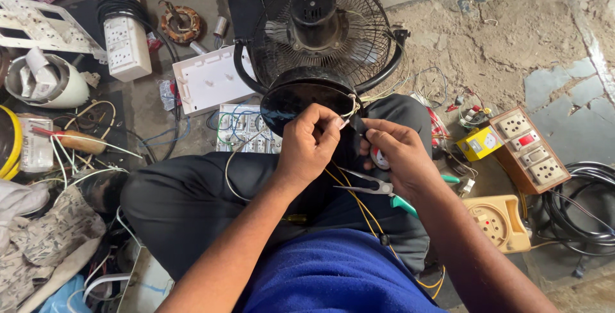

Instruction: The person sits on the floor and repairs a black table fan by manipulating its internal wiring. They use pliers to strip wire ends and connect them to the fan's motor terminals, then wrap the connections with electrical tape. The person also handles a power strip and various loose wires during the process.

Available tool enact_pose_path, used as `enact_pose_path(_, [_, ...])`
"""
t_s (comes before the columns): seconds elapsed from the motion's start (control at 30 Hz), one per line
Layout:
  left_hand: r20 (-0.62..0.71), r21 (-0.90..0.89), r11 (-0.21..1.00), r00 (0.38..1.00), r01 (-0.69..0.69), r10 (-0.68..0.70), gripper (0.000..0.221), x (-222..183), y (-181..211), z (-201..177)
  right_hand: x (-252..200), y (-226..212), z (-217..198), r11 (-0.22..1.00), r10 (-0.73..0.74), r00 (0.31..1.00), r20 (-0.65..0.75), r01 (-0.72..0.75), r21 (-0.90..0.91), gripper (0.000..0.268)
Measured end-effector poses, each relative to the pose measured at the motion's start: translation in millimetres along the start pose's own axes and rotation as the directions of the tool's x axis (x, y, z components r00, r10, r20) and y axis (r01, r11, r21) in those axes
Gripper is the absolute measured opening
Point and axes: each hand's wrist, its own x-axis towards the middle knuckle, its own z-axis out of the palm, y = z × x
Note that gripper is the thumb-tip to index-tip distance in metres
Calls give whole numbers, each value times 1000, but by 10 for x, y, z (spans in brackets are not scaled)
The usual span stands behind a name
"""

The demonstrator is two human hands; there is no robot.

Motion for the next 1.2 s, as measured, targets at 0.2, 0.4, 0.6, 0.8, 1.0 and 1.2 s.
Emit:
enact_pose_path(0.2, [-15, 57, 998, 999, -27, 28, 8, -21, 17, -10, -85, -193, 64, 975, 161, 986, 36, -165, 149, 32])
enact_pose_path(0.4, [5, 275, 939, 977, -208, 215, 8, -37, 92, -21, -2, -135, 39, 991, 133, 990, -39, -133, 15, 31])
enact_pose_path(0.6, [30, 343, 902, 962, -263, 270, 8, -57, 102, -33, -49, -173, -89, 986, 119, 991, -57, -111, 128, 28])
enact_pose_path(0.8, [-11, 357, 893, 955, -273, 296, 11, -97, 117, 43, 85, -3, -75, 997, 77, 996, -38, -77, -1, 31])
enact_pose_path(1.0, [-55, 256, 944, 972, -207, 228, 11, -130, 138, 84, 147, 12, -148, 958, 45, 998, -45, -56, -281, 35])
enact_pose_path(1.2, [-19, 259, 939, 971, -226, 239, 11, -140, 204, 49, 142, -85, -51, 873, -15, 999, -51, -12, -487, 36])
